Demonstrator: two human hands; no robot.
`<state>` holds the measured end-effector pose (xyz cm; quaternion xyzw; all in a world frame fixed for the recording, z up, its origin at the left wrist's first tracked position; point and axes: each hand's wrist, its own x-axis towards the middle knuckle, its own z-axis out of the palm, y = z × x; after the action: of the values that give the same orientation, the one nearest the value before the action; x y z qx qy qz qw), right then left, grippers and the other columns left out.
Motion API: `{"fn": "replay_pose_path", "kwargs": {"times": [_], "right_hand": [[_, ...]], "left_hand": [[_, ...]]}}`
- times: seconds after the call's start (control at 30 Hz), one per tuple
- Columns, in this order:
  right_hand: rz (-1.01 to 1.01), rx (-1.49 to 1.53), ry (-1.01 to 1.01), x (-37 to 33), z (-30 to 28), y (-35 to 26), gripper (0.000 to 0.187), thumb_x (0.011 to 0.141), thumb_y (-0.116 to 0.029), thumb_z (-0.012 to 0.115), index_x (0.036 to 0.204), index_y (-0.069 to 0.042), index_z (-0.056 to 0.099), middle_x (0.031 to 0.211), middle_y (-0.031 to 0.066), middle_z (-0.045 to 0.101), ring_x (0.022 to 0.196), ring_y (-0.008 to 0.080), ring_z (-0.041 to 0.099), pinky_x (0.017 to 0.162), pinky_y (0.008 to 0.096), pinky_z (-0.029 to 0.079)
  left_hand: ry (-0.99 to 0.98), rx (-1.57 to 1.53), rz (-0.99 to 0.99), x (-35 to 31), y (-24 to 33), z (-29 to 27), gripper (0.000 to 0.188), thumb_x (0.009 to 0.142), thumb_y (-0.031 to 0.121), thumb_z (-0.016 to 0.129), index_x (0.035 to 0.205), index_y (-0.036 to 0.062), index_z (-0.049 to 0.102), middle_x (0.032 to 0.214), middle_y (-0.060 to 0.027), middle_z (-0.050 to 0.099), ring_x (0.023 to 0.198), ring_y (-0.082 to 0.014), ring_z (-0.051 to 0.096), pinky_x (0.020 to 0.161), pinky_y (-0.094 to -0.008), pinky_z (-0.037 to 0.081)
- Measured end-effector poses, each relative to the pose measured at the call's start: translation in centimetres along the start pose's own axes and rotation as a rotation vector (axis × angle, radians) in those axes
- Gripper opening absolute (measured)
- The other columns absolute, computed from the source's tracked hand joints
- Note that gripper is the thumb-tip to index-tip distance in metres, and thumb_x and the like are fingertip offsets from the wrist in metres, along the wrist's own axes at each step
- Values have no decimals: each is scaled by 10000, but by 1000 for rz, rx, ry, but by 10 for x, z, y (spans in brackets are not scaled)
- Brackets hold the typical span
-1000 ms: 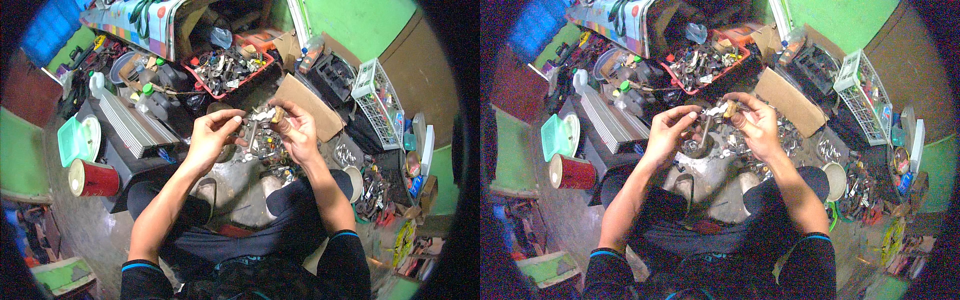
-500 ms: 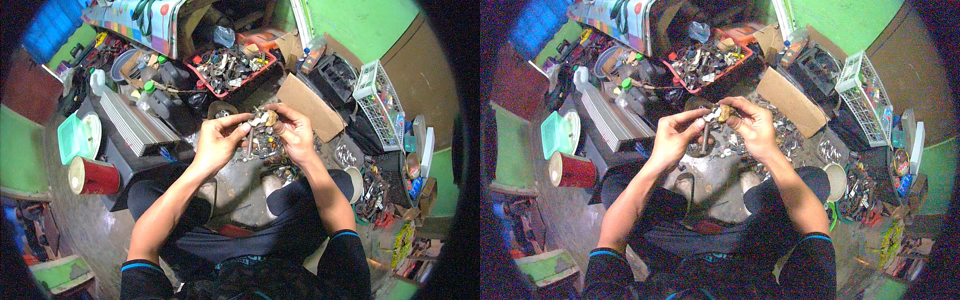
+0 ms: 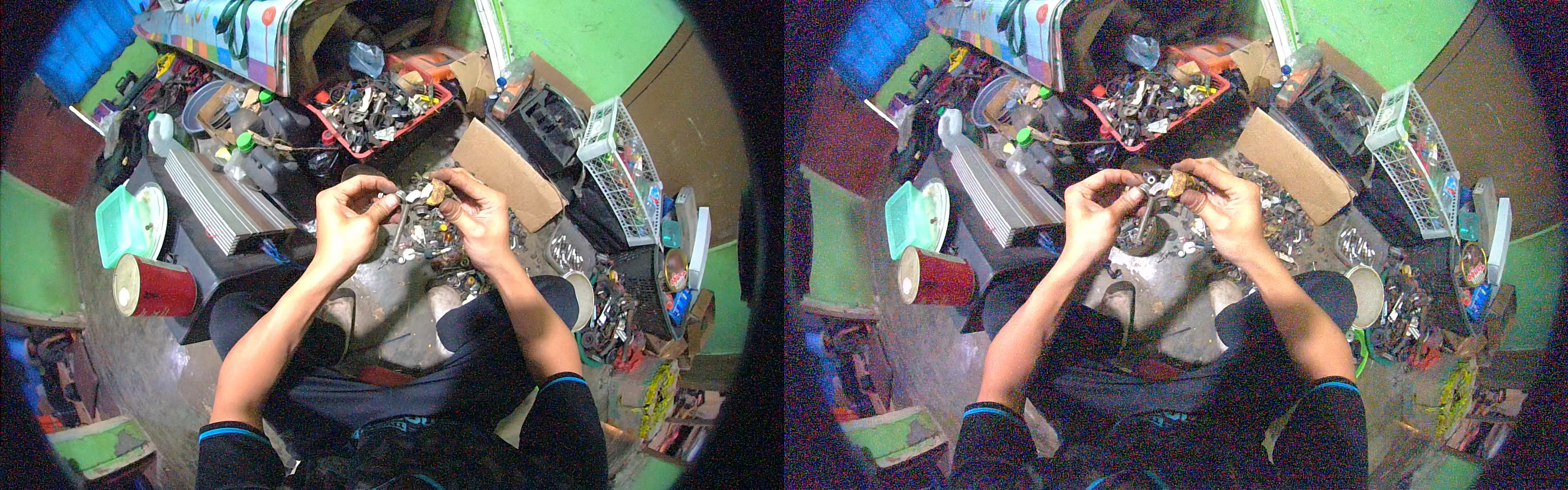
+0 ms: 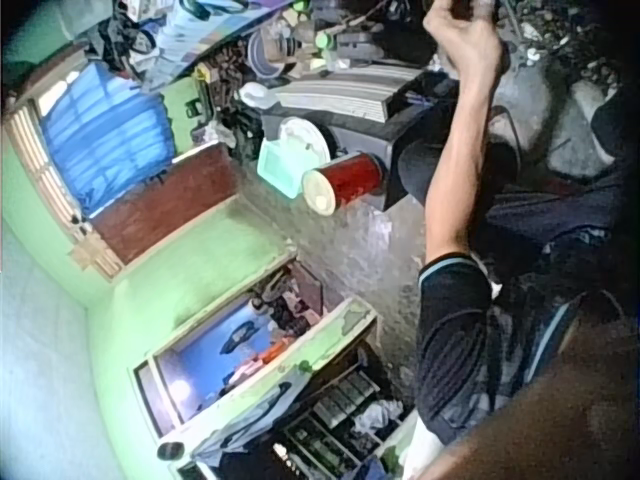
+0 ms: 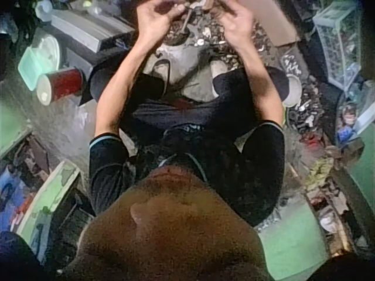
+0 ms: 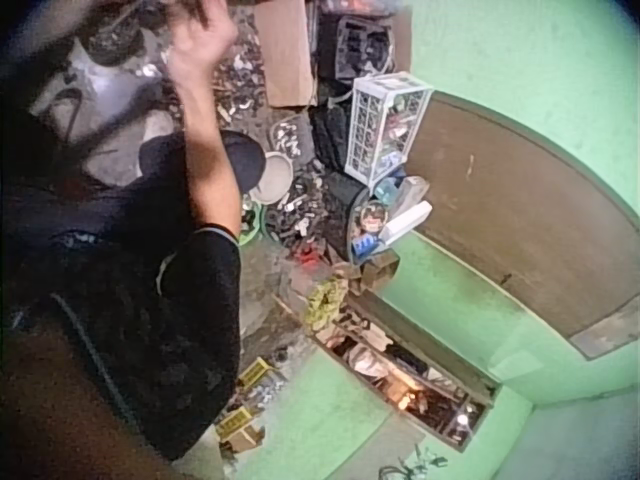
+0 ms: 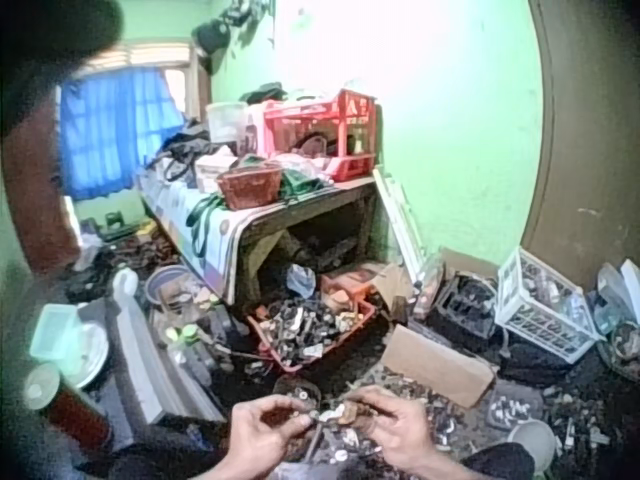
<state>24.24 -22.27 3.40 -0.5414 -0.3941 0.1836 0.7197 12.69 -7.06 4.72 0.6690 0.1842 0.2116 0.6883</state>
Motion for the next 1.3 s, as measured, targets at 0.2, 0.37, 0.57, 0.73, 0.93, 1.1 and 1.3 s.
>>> {"fn": "replay_pose_path", "kwargs": {"times": [0.2, 0.37, 0.57, 0.73, 0.93, 1.1, 1.3], "right_hand": [[-4, -9, 25, -2, -2, 2, 351, 841, -121, 689, 1133, 55, 606, 1046, 83, 597, 1010, 161, 567, 901, 281, 442], [-14, -60, 212, -5, -5, 8, 349, 878, -168, 661, 1155, 39, 607, 1075, 77, 629, 995, 148, 585, 877, 267, 456], [-21, 163, 413, 6, -37, -4, 395, 894, -146, 650, 1222, 53, 558, 1130, 102, 634, 990, 136, 603, 881, 266, 470], [-25, 107, 345, 9, -24, -3, 403, 882, -143, 666, 1216, 58, 563, 1122, 96, 635, 988, 136, 599, 890, 256, 462], [17, 67, 381, 10, -39, 1, 412, 871, -139, 681, 1208, 66, 564, 1128, 106, 633, 999, 139, 599, 899, 261, 463], [40, 35, 400, 7, -50, 9, 387, 900, -106, 629, 1234, 65, 537, 1193, 115, 604, 1039, 158, 587, 913, 278, 461], [-17, 5, 361, 12, -39, 5, 434, 873, -196, 685, 1209, 54, 573, 1127, 100, 631, 966, 133, 606, 859, 254, 474]], "left_hand": [[-93, 185, 95, 3, 4, -1, 198, 819, -21, 649, 1017, -17, 666, 841, -49, 682, 790, -117, 635, 726, -270, 513], [63, 124, 39, 13, 3, -15, 175, 869, 18, 613, 1027, -44, 657, 824, -84, 664, 652, -142, 635, 629, -285, 503], [222, 105, -172, 47, -21, -49, 202, 878, 60, 634, 1046, -50, 660, 856, -83, 672, 631, -146, 633, 567, -259, 511], [126, 152, -395, 80, -102, -59, 193, 857, 78, 671, 994, -57, 680, 770, -83, 683, 596, -133, 615, 575, -264, 503], [174, 323, -371, 109, -128, -57, 195, 829, 128, 714, 934, -36, 706, 720, -56, 681, 601, -100, 604, 563, -267, 483], [46, 811, -285, 112, -140, -66, 166, 658, 110, 732, 741, -33, 712, 702, -174, 688, 661, -205, 689, 651, -320, 543], [11, 1094, -242, 100, -154, -76, 249, 655, 93, 728, 845, -59, 680, 887, -296, 645, 932, -402, 637, 805, -438, 513]]}}
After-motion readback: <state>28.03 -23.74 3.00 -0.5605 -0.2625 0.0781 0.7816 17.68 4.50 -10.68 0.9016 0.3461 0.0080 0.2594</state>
